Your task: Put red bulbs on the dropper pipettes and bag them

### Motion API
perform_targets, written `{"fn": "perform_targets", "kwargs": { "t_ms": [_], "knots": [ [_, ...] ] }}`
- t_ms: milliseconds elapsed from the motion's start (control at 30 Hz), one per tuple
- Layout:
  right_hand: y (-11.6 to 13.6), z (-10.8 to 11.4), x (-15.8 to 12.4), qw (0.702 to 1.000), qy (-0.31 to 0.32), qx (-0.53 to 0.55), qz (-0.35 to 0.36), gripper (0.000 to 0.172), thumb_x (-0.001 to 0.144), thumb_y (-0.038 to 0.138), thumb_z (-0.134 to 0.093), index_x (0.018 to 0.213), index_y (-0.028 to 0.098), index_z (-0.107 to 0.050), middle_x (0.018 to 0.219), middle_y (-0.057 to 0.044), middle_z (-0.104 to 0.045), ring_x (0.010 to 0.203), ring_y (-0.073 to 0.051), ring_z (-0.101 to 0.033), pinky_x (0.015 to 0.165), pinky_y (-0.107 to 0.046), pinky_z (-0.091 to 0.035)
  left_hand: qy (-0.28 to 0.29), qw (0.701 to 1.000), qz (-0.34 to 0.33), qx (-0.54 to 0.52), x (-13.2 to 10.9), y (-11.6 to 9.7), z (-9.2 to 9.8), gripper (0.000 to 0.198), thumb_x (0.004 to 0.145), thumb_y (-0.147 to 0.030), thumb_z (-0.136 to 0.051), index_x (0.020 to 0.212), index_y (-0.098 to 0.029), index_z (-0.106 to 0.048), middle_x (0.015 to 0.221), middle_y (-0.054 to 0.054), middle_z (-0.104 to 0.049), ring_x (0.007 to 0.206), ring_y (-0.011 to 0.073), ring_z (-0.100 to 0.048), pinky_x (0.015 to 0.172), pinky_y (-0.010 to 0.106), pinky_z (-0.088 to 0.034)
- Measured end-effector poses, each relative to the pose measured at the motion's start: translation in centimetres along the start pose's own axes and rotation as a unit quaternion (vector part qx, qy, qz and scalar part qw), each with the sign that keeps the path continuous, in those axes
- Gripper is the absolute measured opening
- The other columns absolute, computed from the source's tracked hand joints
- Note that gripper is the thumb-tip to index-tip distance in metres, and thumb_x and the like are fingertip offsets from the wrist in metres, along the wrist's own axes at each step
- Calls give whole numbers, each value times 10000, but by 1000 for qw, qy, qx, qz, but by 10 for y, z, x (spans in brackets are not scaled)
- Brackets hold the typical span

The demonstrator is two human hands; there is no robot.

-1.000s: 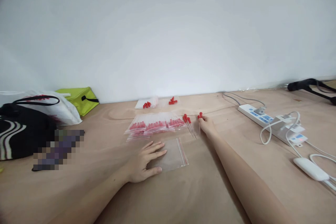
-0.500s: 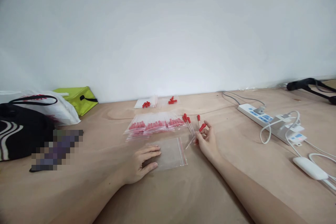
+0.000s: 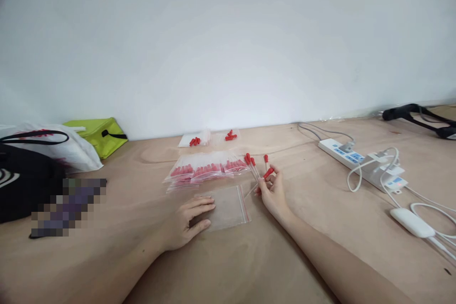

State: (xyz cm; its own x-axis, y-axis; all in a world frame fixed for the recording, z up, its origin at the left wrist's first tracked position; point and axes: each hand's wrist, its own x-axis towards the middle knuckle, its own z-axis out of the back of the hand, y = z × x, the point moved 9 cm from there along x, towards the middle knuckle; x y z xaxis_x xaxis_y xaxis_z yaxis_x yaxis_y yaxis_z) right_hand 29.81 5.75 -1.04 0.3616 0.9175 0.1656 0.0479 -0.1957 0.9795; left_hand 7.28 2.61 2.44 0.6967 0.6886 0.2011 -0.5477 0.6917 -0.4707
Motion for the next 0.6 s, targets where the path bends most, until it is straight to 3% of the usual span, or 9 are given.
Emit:
{"fn": "perform_targets", "kwargs": {
  "t_ms": [200,333,500,600],
  "knots": [
    [-1,-10,-7,998,26,40,-38,540,663,449,-619,1040,245,-291,618,89,-491,470,-108,-545,465,-258,-483,6,1000,8,6,0,2,-2,344,807,-312,-505,1132,-207,-550,1193,68,-553,1137,217,-468,971,408,-373],
    [-3,-27,-18,988,83,98,-92,471,670,479,-610,952,238,-319,661,63,-555,505,-104,-568,512,-257,-494,5,1000,22,9,-1,3,-2,386,810,-329,-501,1177,-212,-509,1217,61,-535,1145,217,-458,982,411,-359],
    [-2,-47,-30,962,229,81,-121,379,685,461,-607,849,225,-360,741,56,-585,323,-28,-433,299,-159,-321,3,1000,25,5,-1,4,-2,423,805,-333,-510,1210,-218,-472,1221,51,-533,1149,214,-450,986,407,-349],
    [-4,-55,-38,934,326,42,-141,350,666,417,-644,773,207,-385,623,77,-556,327,-38,-440,296,-146,-286,8,1000,26,4,0,7,-5,429,809,-335,-504,1222,-226,-460,1233,50,-523,1159,216,-440,992,412,-340]
  ]
}}
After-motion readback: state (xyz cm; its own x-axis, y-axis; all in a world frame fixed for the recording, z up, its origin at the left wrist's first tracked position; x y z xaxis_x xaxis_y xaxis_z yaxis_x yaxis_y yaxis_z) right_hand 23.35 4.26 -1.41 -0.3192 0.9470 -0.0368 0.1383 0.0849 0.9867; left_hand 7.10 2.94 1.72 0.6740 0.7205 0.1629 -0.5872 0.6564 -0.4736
